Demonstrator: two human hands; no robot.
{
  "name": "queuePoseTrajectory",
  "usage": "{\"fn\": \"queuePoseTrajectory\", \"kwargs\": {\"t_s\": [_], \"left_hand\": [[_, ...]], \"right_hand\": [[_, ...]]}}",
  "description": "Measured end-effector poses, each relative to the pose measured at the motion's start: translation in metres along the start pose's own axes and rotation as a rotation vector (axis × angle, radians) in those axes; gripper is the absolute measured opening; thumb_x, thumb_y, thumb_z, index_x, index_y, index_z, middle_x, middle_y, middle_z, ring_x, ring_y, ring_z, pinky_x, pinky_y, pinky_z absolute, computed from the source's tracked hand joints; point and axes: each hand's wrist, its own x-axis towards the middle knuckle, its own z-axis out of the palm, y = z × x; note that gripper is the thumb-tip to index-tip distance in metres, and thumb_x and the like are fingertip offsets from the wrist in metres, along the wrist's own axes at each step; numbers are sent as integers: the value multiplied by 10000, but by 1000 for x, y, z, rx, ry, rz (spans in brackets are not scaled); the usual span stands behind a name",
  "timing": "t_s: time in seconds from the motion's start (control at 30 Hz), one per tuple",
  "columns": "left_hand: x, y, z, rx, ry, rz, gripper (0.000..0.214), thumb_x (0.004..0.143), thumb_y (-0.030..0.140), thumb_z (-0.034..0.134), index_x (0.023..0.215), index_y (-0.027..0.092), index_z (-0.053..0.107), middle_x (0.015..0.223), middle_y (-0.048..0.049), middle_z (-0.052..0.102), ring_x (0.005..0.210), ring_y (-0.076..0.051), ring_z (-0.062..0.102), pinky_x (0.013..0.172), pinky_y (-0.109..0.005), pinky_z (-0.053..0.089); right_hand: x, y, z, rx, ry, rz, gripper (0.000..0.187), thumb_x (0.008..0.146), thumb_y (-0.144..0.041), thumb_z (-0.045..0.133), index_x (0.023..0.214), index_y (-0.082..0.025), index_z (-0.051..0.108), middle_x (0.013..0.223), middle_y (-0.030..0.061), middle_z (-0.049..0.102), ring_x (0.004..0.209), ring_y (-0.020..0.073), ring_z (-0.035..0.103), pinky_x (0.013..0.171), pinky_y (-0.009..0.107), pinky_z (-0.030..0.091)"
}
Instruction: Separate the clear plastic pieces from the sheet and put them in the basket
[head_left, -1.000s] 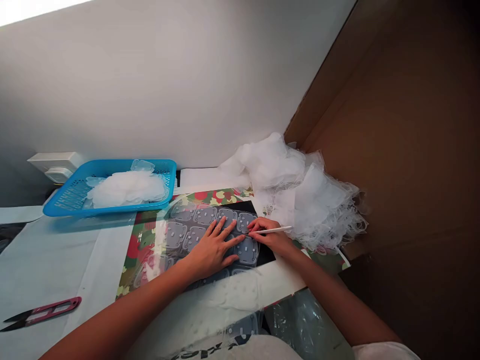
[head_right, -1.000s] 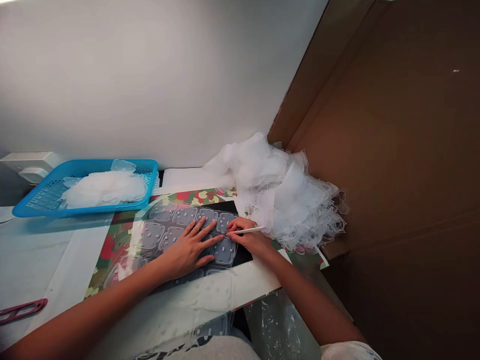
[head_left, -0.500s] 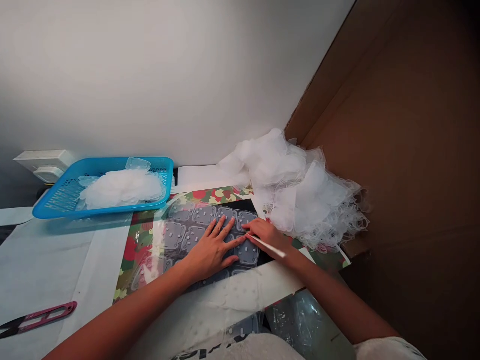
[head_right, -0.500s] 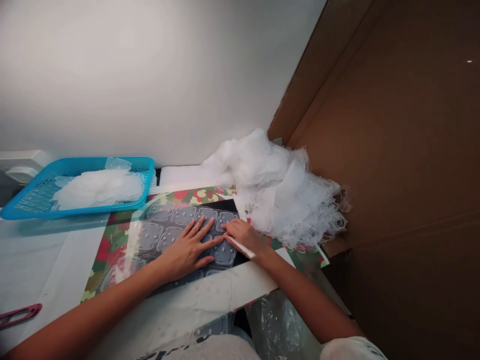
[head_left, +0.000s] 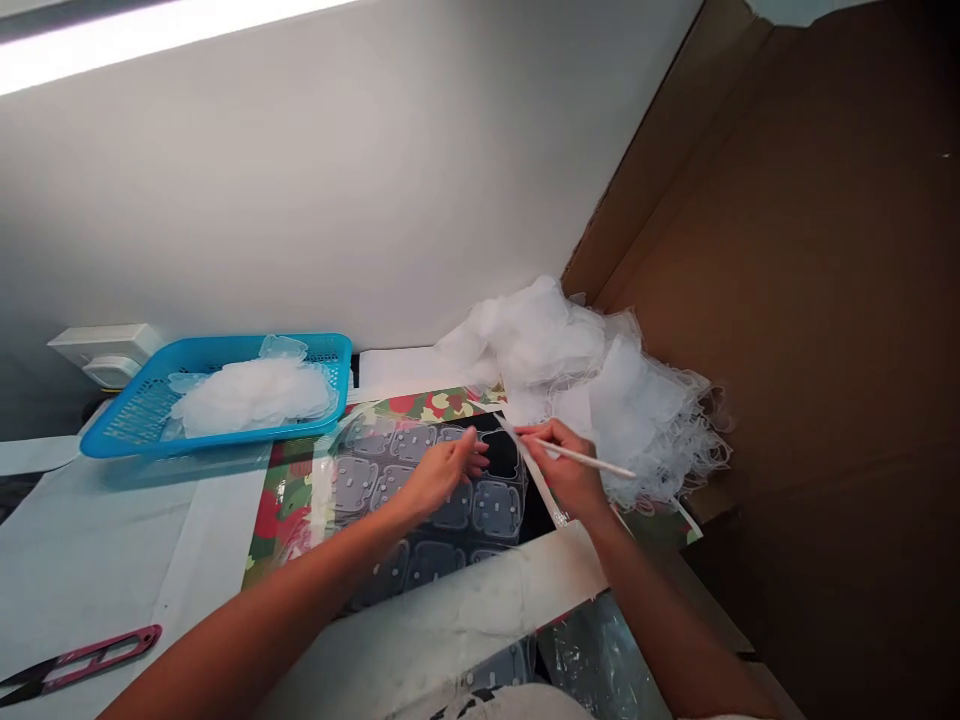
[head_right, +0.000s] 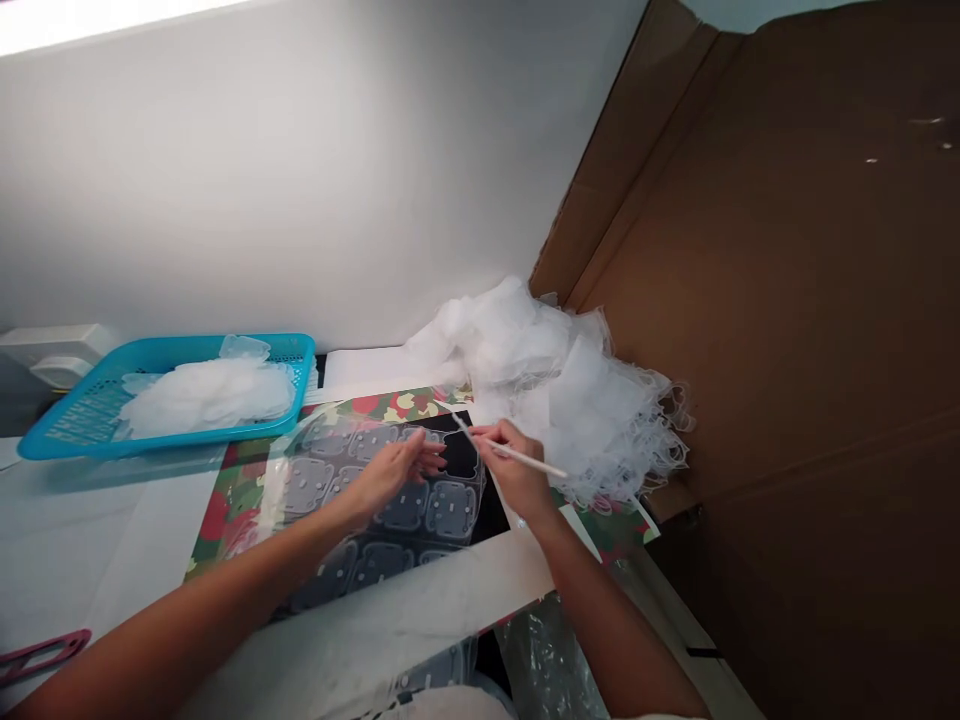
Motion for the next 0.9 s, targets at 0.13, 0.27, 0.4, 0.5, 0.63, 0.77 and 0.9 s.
{"fn": "queuePoseTrajectory", "kwargs": {"t_s": [0.13, 0.27, 0.4, 0.5, 0.63, 0.77, 0.9], "left_hand": [[20, 3, 4, -411, -49, -236, 449, 790, 597, 618, 825, 151, 583, 796, -95, 714, 740, -196, 686, 739, -342, 540], [21, -8, 7, -309, 29, -112, 324, 689, 377, 765, 793, 177, 531, 692, -5, 647, 635, -133, 615, 616, -247, 485], [16, -13, 7, -110, 62, 29, 201, 755, 326, 674, 813, 178, 551, 696, 17, 598, 619, -122, 582, 568, -220, 432], [15, -13, 8, -51, 61, 61, 174, 771, 316, 648, 818, 178, 553, 725, 12, 597, 619, -118, 568, 567, -218, 418], [15, -16, 11, -67, 96, 81, 199, 755, 322, 648, 747, 176, 512, 702, 18, 564, 604, -109, 531, 560, -216, 397], [7, -19, 5, -111, 125, 84, 198, 741, 299, 623, 722, 187, 460, 698, 28, 534, 633, -118, 533, 584, -223, 405], [-12, -15, -21, 88, 154, 95, 61, 783, 208, 469, 809, 189, 521, 725, 11, 554, 681, -143, 536, 631, -252, 424]], "right_hand": [[-9, -10, 13, 162, -186, 37, 178, 839, -348, 634, 719, -223, 591, 1002, 44, 743, 929, 220, 669, 802, 331, 486], [14, 8, 6, 413, -93, 245, 301, 763, -425, 701, 655, -211, 519, 1035, 55, 724, 989, 226, 626, 831, 335, 456], [28, 19, 8, 463, -299, 390, 374, 680, -489, 756, 638, -198, 525, 847, 39, 704, 868, 194, 608, 763, 301, 419], [26, 18, 17, 460, -348, 371, 382, 692, -489, 739, 632, -199, 498, 711, 2, 647, 765, 168, 587, 693, 278, 383], [27, 25, 24, 304, -231, 293, 323, 729, -426, 679, 630, -214, 456, 635, -23, 600, 688, 161, 563, 622, 260, 347], [38, 45, 16, -105, -53, 179, 270, 759, -346, 621, 594, -219, 449, 550, -40, 513, 583, 149, 471, 566, 266, 301], [40, 43, 11, -59, -2, 68, 243, 808, -338, 577, 635, -216, 457, 764, 3, 647, 712, 166, 564, 654, 280, 398]]}}
